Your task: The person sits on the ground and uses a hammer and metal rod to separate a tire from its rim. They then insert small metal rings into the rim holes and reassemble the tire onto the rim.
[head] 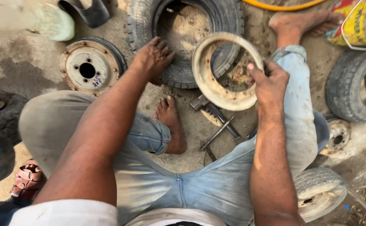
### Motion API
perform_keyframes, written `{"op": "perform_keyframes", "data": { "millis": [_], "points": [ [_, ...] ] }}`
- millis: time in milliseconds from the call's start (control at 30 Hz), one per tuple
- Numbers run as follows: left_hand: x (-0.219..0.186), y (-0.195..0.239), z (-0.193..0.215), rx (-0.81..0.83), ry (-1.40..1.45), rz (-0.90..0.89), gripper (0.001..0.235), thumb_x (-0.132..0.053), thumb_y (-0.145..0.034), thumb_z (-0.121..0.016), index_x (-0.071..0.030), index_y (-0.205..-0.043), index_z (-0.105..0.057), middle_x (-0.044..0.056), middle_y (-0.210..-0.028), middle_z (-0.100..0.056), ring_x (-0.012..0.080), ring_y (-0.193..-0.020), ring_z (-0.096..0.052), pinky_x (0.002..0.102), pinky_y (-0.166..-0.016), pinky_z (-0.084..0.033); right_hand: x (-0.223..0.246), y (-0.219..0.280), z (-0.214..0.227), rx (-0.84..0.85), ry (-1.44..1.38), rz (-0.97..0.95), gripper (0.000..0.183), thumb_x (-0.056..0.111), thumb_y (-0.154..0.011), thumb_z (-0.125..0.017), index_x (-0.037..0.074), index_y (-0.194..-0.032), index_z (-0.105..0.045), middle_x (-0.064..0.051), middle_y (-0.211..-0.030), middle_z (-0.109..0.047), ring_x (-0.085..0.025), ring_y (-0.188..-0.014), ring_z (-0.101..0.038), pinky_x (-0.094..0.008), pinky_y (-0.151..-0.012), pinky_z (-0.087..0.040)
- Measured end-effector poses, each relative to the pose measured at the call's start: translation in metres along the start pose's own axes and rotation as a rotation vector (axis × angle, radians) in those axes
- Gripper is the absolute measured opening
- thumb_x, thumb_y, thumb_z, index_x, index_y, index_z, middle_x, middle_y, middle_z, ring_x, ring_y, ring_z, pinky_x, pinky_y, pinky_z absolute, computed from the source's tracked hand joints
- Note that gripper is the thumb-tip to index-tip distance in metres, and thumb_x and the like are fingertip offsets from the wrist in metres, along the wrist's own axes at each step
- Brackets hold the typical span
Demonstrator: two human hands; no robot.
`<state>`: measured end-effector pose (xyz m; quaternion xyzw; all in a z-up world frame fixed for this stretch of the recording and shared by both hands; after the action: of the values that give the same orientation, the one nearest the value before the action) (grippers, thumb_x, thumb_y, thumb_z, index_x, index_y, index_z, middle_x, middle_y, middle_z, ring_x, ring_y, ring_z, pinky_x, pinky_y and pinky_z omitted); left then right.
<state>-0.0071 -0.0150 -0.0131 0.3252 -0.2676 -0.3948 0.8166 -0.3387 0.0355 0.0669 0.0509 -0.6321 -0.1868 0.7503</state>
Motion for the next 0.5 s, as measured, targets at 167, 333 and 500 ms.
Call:
{"op": "perform_keyframes", "data": {
  "millis": [167,333,500],
  "points": [
    [0.0,-0.01,-0.014,-0.065,-0.22,-0.07,0.095,-0.07,-0.1,-0.032,-0.006,-0.163,-0.001,0.018,-0.168,-0.018,0.0345,-0.153,-0.021,0.054,-0.123,-0.011,0.006,-0.003,0.028,-0.076,-0.117,0.219,0.03,0.007,-0.094,-0.08,-0.007,-0.119,-0.071,-0.007,-0.094,-0.072,-0.011,-0.069,-0.064,-0.024,-0.063,-0.056],
    [-0.035,-0.01,-0.007,-0.072,-0.1,0.054,0.076,-0.05,-0.111,-0.032,0.002,-0.164,-0.019,0.023,-0.146,-0.053,0.0354,-0.135,-0.053,0.058,-0.121,-0.031,0.006,-0.002,0.047,-0.147,-0.371,0.183,0.024,0.01,-0.097,-0.078,-0.007,-0.113,-0.074,-0.008,-0.083,-0.068,-0.015,-0.065,-0.064,-0.029,-0.062,-0.059],
    [-0.115,-0.027,0.054,0.009,0.553,0.416,0.11,-0.082,-0.096,-0.038,0.006,-0.159,-0.021,0.026,-0.143,-0.053,0.0382,-0.133,-0.052,0.056,-0.119,-0.032,0.011,0.007,0.046,-0.096,-0.436,0.285,0.022,0.011,-0.1,-0.077,-0.006,-0.115,-0.072,-0.01,-0.088,-0.07,-0.017,-0.071,-0.067,-0.031,-0.066,-0.06]
  ]
}}
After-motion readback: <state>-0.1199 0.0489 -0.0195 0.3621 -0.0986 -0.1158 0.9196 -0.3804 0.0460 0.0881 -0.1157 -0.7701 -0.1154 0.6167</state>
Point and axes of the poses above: each hand's wrist, its own y-axis away from the middle knuckle, its own z-axis out of the back of the hand, x = y × z, the point moved 1 cm from there along -y, towards the middle knuckle
